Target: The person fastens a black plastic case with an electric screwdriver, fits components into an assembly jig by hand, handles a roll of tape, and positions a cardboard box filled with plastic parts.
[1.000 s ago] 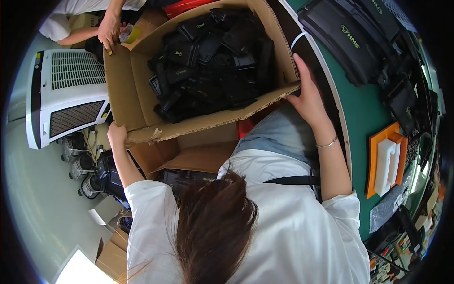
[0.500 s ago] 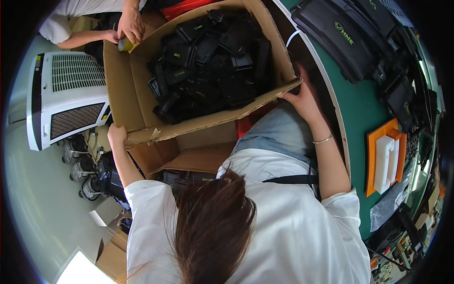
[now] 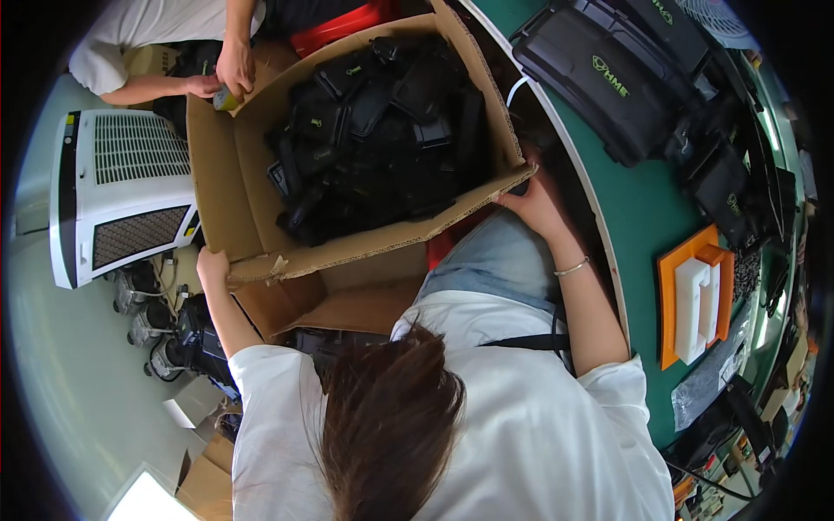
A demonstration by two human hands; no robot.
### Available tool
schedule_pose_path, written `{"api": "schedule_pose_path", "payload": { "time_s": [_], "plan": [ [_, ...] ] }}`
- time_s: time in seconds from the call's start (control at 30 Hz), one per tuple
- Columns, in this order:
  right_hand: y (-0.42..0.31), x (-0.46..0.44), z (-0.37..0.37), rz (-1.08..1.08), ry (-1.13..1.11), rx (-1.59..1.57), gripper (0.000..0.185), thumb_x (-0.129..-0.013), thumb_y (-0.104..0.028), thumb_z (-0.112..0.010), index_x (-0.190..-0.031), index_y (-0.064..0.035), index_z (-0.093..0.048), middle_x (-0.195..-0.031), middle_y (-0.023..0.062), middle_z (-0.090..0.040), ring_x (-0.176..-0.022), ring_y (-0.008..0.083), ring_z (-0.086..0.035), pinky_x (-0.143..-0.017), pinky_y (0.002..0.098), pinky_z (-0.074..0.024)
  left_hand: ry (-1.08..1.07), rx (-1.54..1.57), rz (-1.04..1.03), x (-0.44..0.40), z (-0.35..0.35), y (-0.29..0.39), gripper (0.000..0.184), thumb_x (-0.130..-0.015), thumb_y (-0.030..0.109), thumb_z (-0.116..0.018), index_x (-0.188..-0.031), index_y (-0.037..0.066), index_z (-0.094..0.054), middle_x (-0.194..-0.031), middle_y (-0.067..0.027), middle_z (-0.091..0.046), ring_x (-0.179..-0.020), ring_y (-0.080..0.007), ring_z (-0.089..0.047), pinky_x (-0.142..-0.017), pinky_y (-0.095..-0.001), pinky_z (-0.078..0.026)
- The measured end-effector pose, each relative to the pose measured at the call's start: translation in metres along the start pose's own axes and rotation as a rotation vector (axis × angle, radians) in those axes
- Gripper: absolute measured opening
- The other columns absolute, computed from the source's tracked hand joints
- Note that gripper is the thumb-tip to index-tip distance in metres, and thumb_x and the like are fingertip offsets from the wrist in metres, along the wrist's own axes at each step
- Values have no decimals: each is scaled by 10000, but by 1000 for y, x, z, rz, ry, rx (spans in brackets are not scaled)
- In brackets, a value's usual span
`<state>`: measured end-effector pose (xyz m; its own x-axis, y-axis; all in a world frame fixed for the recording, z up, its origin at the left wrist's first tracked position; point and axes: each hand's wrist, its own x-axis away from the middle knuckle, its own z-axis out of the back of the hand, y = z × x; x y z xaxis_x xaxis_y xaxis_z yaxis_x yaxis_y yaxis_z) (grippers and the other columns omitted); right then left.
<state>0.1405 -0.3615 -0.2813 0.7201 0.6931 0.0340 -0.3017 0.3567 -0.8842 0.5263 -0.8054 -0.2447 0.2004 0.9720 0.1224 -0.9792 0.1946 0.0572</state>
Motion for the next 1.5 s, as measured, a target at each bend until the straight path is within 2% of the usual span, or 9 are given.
{"api": "schedule_pose_path", "payload": {
  "time_s": [0.13,0.93,1.03,1.13,1.23,1.33,1.4,1.5],
  "plan": [
    [2,0,-1,-17,0,-14,938,-597,-115,-831,-1377,-35,-316,-1303,212,-493,-1243,334,-458,-1022,377,-380,-27,-32,31,8,8,11,345,-775,158,-609,-1067,-25,-592,-1059,-250,-622,-1036,-393,-583,-880,-432,-460],
    [-2,1,-1,-72,-23,-24,819,-621,-116,-810,-1317,-28,-388,-1210,201,-563,-1157,329,-532,-960,377,-427,-13,70,48,5,0,0,326,-775,148,-598,-1039,-42,-592,-1026,-250,-630,-1009,-398,-592,-870,-439,-457],
    [3,1,-2,-46,-14,0,819,-623,-121,-811,-1318,-30,-387,-1207,198,-565,-1154,328,-533,-958,378,-428,-15,-7,87,5,1,4,311,-776,146,-595,-1014,-54,-596,-1019,-269,-626,-999,-401,-596,-867,-428,-471],
    [2,2,-1,-35,-17,-6,824,-623,-123,-814,-1321,-30,-385,-1207,196,-566,-1156,328,-531,-960,377,-426,-120,66,248,28,27,43,354,-779,145,-587,-1071,-54,-569,-967,-280,-634,-969,-387,-617,-870,-426,-485],
    [0,2,0,-37,-15,-13,830,-621,-123,-816,-1323,-27,-385,-1211,194,-565,-1159,327,-528,-964,376,-423,-135,-55,294,16,18,35,467,-796,179,-612,-1197,-28,-492,-1133,-287,-572,-1123,-357,-545,-918,-442,-467],
    [3,0,-3,-16,-6,-17,825,-623,-123,-815,-1323,-25,-389,-1218,192,-562,-1164,326,-525,-971,373,-418,164,-440,99,56,37,87,600,-815,229,-636,-1315,10,-387,-1336,-255,-417,-1287,-358,-368,-971,-471,-423],
    [5,1,-3,10,2,-32,820,-625,-124,-813,-1323,-25,-392,-1223,191,-560,-1168,326,-522,-975,371,-415,265,-393,-162,41,38,97,645,-829,267,-640,-1356,34,-349,-1432,-215,-278,-1342,-376,-235,-1011,-474,-383],
    [1,2,-1,-36,-4,-32,814,-625,-121,-812,-1320,-26,-398,-1226,191,-559,-1169,328,-520,-976,370,-415,264,-213,-398,21,38,133,629,-826,249,-631,-1354,32,-368,-1391,-211,-348,-1290,-392,-315,-1027,-464,-362]
  ]
}}
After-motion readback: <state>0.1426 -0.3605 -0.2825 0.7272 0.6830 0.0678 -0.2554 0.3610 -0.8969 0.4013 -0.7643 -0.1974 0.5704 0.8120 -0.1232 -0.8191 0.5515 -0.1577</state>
